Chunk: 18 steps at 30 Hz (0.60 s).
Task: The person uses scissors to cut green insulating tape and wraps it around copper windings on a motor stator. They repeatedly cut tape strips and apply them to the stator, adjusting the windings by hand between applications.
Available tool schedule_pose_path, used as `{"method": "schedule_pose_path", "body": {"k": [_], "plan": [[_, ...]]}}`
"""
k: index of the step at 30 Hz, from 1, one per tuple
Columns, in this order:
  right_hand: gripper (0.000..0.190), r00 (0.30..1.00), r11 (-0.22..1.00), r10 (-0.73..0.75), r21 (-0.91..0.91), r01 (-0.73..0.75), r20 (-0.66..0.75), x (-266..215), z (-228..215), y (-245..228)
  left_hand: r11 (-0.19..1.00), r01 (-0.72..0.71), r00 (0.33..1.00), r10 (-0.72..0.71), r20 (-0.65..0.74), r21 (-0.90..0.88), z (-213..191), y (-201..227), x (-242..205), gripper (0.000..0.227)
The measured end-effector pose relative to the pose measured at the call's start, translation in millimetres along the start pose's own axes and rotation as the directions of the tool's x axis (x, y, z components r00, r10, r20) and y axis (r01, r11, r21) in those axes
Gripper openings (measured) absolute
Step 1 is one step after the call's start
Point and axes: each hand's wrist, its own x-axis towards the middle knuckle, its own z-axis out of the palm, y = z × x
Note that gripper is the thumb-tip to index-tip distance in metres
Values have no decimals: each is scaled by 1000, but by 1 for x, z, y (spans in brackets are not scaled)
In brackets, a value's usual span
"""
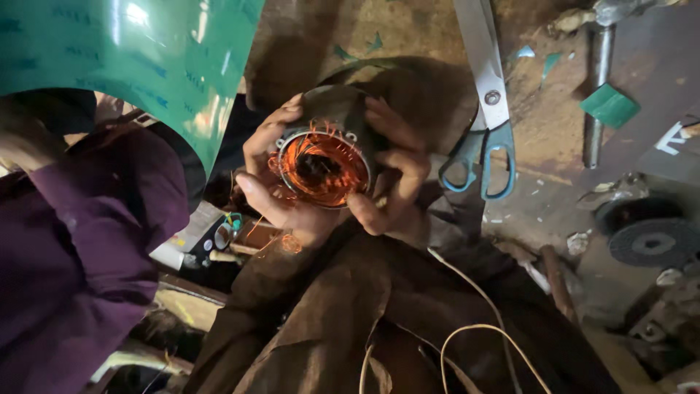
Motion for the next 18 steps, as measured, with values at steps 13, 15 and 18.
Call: {"method": "schedule_pose_path", "body": {"k": [13,15,18], "plan": [[28,970,963,240,-119,-244,-46,0,-52,-55,945,263,942,-207,263,-196,-34,14,-2,64],[21,990,974,55,-210,-82,-129,15,-80,-69,938,264,928,-184,324,-224,-38,21,3,65],[17,967,682,-153,-730,-45,-203,36,-135,-88,995,96,935,-75,346,-43,-50,38,7,64]]}}
